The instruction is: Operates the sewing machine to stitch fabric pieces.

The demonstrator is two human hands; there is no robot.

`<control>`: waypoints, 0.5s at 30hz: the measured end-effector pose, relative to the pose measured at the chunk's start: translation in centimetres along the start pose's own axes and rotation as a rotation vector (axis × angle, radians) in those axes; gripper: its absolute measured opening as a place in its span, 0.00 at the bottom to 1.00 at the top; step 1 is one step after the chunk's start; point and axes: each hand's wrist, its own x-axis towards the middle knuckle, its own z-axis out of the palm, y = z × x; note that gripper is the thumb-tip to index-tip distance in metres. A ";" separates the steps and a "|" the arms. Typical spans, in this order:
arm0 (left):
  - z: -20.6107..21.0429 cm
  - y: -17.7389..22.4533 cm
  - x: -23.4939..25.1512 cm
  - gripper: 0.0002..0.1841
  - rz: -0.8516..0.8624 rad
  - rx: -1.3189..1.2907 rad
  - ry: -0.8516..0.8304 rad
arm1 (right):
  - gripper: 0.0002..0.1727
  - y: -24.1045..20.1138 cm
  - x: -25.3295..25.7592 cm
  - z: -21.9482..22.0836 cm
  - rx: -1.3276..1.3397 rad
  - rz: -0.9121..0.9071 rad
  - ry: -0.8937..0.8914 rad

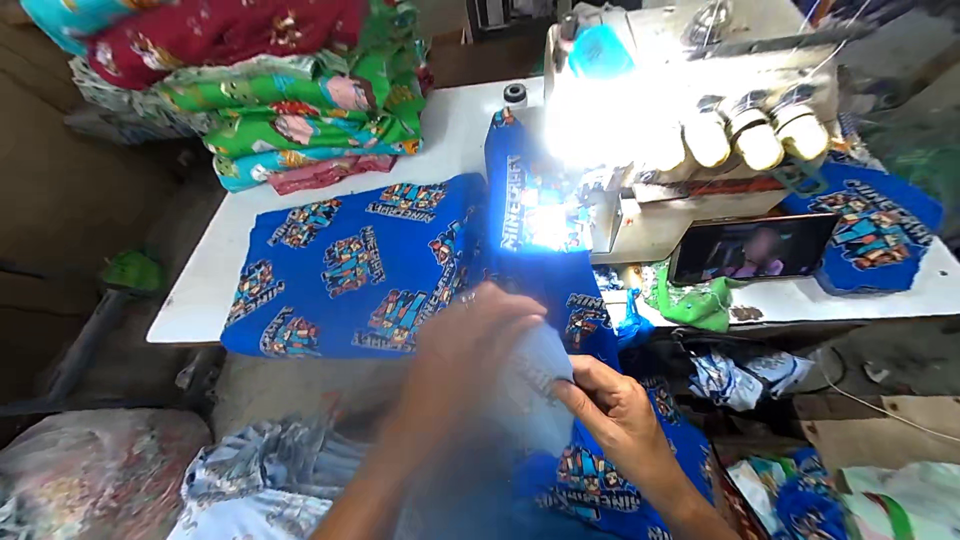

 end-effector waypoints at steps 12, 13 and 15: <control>2.6 -4.4 9.9 0.06 0.162 0.123 -0.186 | 0.15 3.5 6.0 -2.0 -0.206 -0.028 0.325; 2.6 -4.1 9.7 0.07 0.145 0.131 -0.185 | 0.17 3.5 5.9 -2.1 -0.177 -0.024 0.307; 2.5 -3.6 9.2 0.07 0.151 0.089 -0.167 | 0.17 3.5 5.7 -2.0 -0.131 -0.021 0.290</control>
